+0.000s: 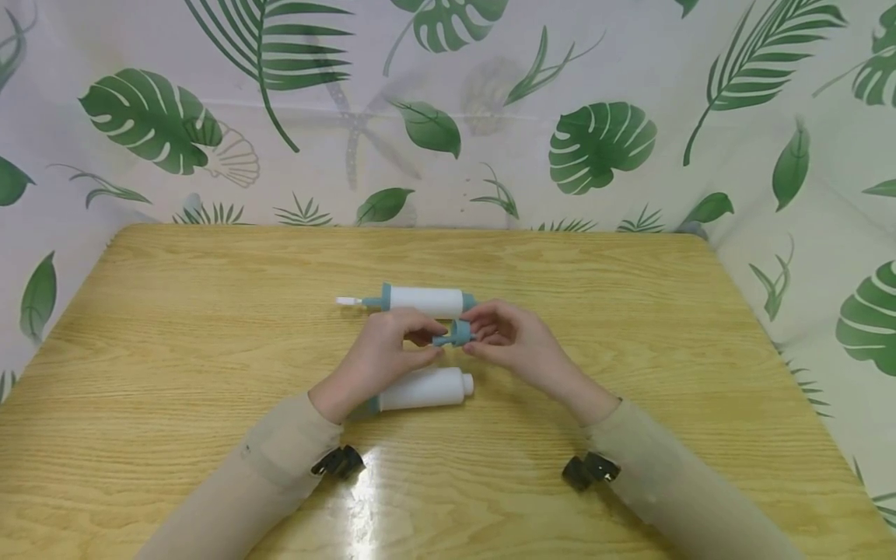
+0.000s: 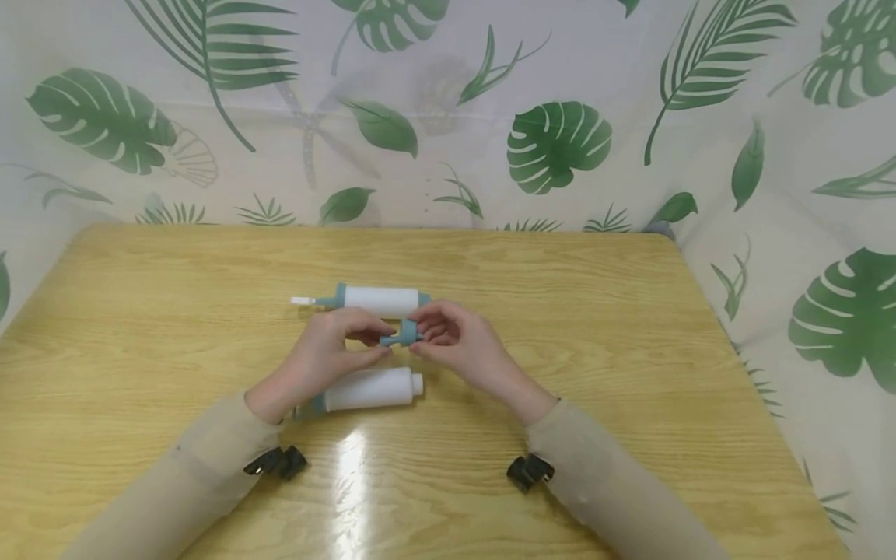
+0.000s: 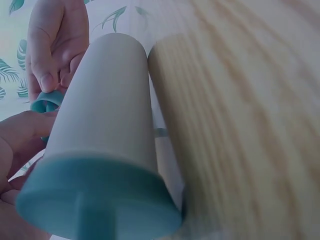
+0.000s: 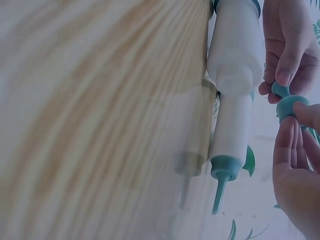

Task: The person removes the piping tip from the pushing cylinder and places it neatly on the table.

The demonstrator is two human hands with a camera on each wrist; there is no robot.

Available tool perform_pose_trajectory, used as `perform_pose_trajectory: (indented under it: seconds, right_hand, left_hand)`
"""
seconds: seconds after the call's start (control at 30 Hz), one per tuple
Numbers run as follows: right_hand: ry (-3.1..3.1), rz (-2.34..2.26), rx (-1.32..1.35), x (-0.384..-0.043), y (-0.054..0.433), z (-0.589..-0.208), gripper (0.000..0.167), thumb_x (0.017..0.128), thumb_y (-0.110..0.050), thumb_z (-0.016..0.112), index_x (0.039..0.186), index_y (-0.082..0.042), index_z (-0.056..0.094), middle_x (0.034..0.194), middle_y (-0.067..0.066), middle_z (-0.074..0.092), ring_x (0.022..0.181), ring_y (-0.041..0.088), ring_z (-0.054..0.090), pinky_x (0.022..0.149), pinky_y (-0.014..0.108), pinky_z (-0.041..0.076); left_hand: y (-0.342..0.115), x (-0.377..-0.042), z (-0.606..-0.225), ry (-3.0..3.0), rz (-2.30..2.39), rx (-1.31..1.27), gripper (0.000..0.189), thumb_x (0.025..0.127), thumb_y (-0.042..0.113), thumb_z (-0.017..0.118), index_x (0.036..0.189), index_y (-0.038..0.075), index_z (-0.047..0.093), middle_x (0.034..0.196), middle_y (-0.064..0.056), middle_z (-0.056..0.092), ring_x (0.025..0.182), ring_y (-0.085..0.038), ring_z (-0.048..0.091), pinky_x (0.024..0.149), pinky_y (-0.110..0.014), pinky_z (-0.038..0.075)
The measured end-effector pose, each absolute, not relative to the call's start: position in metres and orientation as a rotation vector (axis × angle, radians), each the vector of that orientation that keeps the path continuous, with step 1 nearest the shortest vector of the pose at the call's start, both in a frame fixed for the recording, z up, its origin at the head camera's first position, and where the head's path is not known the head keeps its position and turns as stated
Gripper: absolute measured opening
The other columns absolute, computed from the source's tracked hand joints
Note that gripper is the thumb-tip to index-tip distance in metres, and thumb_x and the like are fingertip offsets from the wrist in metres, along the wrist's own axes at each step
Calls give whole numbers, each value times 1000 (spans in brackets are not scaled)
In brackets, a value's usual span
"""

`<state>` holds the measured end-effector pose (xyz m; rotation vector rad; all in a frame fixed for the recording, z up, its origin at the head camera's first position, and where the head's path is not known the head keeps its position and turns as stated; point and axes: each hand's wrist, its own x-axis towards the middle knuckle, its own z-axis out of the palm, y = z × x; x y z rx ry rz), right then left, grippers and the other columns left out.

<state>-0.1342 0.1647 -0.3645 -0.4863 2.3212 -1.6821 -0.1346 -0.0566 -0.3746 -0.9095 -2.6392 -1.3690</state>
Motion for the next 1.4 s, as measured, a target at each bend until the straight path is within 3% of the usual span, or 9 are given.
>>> perform_pose_trajectory:
  seconds: [0.33,0.8,1.07,1.4]
  right_hand:
    - [2343,-1683,-507,-135,176,-366,34,82,1,73,115,1,61,102,14,62,92,24,60,80,30,53]
    - [2533,-1490,-523,-129,205,-368,34,85,-11,73,117,-8,63,104,7,63,92,20,61,81,31,52]
    - [2570,-1444,-535,-126,225,-368,33,87,-8,70,118,-4,58,113,12,62,103,26,61,87,37,51]
    - [2632,-1352,-550,-123,243,-368,32,86,-5,70,116,-2,59,108,10,62,99,25,60,88,41,50]
  left_hand:
    - [-57,-132,-375,-2608,-1348,-925,19,84,6,73,102,1,72,96,-9,69,83,-15,64,78,-26,52]
    - [-51,-126,-371,-2590,-1406,-877,20,83,7,75,102,2,71,98,-9,69,82,-13,65,76,-26,53]
    - [-34,-114,-370,-2522,-1454,-932,20,81,7,76,100,2,71,95,-7,70,80,-13,65,73,-22,52]
    - [0,-108,-372,-2554,-1407,-1071,14,83,10,75,95,3,71,91,-5,69,81,-13,62,74,-20,49]
